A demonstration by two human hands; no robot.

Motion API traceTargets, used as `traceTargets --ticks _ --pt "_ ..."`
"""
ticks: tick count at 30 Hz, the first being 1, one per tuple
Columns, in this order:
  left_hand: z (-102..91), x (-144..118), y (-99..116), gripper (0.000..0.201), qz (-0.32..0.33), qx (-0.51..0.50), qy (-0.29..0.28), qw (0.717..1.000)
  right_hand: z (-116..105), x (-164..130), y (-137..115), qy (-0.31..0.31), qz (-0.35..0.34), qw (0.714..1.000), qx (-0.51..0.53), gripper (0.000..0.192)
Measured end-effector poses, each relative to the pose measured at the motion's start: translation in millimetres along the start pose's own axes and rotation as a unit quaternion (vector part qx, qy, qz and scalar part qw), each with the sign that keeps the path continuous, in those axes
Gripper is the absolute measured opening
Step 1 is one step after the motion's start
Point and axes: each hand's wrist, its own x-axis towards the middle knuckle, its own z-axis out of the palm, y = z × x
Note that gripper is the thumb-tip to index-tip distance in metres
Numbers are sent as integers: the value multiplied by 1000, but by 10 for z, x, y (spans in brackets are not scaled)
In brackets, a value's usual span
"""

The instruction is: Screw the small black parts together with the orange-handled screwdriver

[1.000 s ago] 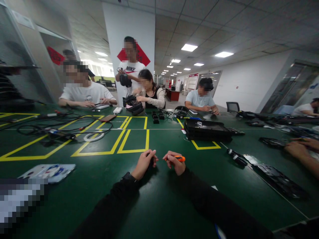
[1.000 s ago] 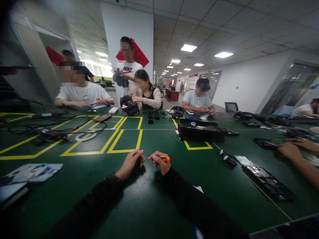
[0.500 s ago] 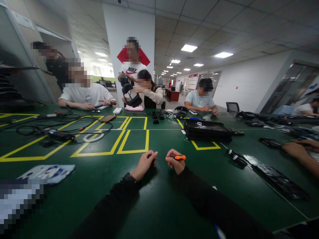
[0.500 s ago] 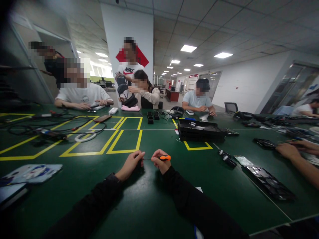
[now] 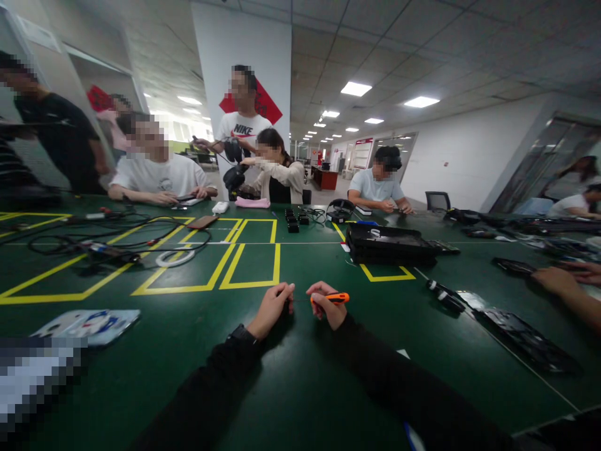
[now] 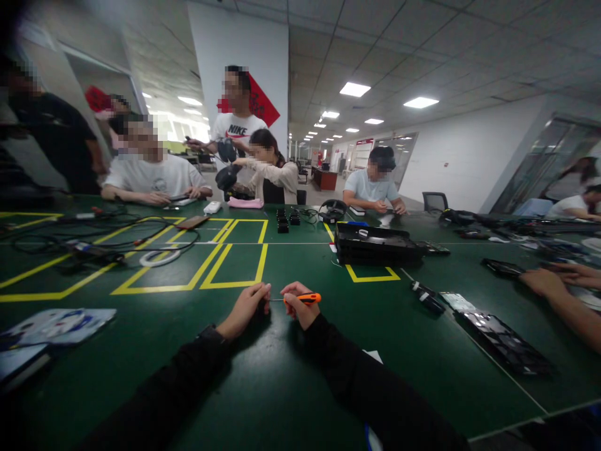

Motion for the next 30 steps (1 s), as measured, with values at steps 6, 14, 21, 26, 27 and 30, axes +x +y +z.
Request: traceTargets --ticks 6,14,21,26,27,30 --pt "-3 16 10 35 39 61 3 997 -28 9 58 0 -13 1000 5 15" --pt "-28 39 -41 34 69 92 26 993 -51 4 17 -14 -43 999 -1 11" --pt "-15 3 -8 29 76 92 25 992 -24 0 -14 34 -32 999 -17 24" --pt "-13 6 -33 29 76 116 8 990 -27 22 2 55 -3 998 -1 19" --pt "-10 8 -36 29 74 120 7 990 -31 32 16 52 -2 999 12 16" --pt "0 12 -36 28 77 122 11 989 -44 64 65 47 -7 997 53 12"
